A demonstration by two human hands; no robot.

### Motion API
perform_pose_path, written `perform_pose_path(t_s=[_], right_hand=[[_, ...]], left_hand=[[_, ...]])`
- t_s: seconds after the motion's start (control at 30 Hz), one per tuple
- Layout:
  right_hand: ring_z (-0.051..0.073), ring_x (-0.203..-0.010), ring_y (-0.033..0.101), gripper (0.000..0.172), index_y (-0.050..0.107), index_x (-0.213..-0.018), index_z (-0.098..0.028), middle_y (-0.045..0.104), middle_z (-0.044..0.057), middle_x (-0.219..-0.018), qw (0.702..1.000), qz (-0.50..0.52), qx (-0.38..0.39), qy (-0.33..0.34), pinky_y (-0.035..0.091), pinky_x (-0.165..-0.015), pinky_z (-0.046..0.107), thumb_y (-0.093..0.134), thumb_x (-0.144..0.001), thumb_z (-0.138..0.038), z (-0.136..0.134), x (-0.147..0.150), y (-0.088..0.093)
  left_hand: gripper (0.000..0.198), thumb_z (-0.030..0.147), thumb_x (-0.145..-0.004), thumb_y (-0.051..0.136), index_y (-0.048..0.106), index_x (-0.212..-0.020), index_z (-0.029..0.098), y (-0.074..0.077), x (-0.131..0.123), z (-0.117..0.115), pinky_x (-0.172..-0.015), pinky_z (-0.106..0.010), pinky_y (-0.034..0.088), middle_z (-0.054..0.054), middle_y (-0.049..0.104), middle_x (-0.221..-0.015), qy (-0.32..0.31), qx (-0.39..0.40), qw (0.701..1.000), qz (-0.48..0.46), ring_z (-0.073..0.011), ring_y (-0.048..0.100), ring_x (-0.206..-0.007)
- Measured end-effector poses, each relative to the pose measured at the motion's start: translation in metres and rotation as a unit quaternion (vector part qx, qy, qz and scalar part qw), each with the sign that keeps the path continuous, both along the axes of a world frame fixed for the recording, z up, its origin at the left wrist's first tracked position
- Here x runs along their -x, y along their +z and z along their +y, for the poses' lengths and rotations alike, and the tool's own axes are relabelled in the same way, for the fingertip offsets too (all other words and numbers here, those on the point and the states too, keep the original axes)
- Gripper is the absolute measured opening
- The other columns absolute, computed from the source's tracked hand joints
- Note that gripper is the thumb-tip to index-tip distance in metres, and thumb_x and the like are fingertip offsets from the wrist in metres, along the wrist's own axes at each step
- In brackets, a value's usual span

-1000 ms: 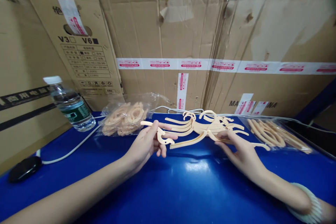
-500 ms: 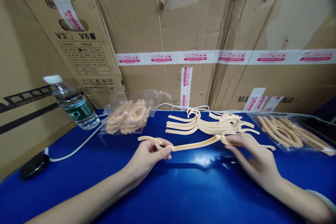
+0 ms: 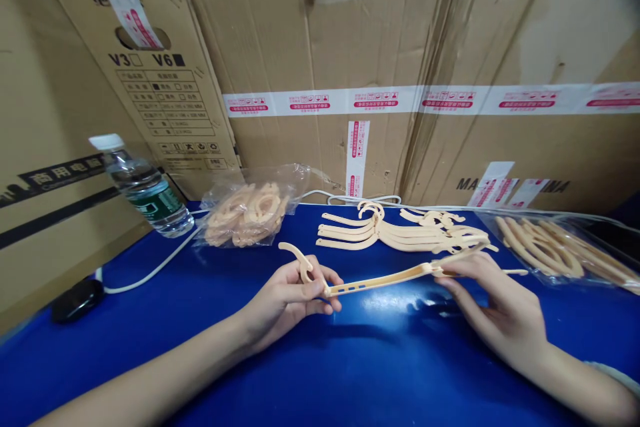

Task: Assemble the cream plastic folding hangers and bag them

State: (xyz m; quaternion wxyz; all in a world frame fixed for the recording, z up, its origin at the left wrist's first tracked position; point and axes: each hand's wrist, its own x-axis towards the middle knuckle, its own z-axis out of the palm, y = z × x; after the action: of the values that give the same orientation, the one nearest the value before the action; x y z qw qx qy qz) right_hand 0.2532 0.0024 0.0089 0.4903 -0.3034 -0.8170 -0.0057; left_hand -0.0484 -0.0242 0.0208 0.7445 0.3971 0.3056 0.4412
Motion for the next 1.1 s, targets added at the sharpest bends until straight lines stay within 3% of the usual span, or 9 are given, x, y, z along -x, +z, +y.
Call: perform_pose_path(t_s=[0.27,0.7,0.97,1.1], right_hand=[[0.019,-0.075,0.066,0.018,0.062,-0.101,-0.023,0.069,0.003,-0.083,0.999,-0.019,-0.041,-0.02,0.051,-0.072,0.031,0.058,-0.089,-0.01,-0.006,-0.001,0.0],[0.019,-0.074,0.068,0.025,0.062,-0.11,-0.022,0.07,0.005,-0.087,0.999,-0.037,-0.032,0.012,0.054,-0.066,0.028,0.058,-0.089,-0.009,-0.021,0.008,0.007],[0.015,-0.075,0.069,0.018,0.062,-0.108,-0.02,0.069,0.004,-0.093,0.998,0.005,0.051,-0.044,0.059,-0.069,0.021,0.06,-0.091,-0.017,-0.012,-0.001,-0.001],[0.014,-0.08,0.067,0.019,0.063,-0.11,-0.022,0.067,0.004,-0.1,0.993,0.007,0.1,-0.055,0.061,-0.076,0.021,0.057,-0.092,-0.019,-0.007,-0.004,0.001]], left_hand=[[0.022,0.021,-0.069,0.084,0.064,-0.07,0.011,0.001,-0.004,-0.003,-0.069,-0.025,0.052,-0.007,0.07,-0.085,0.05,0.017,0.998,0.033,-0.0164,0.068,-0.071],[0.041,0.029,-0.055,0.092,0.055,-0.065,0.013,-0.002,-0.011,-0.006,-0.054,-0.019,0.049,-0.003,0.072,-0.069,0.19,-0.018,0.977,0.093,-0.0108,0.064,-0.053],[0.037,0.037,-0.065,0.087,0.063,-0.08,0.013,-0.003,-0.015,-0.009,-0.07,-0.02,0.057,-0.003,0.071,-0.085,0.201,-0.036,0.97,0.13,-0.0167,0.073,-0.077],[0.026,0.04,-0.083,0.069,0.063,-0.08,0.014,-0.003,-0.015,-0.018,-0.054,-0.019,0.053,-0.005,0.072,-0.08,0.149,-0.086,0.956,0.236,-0.0121,0.068,-0.059]])
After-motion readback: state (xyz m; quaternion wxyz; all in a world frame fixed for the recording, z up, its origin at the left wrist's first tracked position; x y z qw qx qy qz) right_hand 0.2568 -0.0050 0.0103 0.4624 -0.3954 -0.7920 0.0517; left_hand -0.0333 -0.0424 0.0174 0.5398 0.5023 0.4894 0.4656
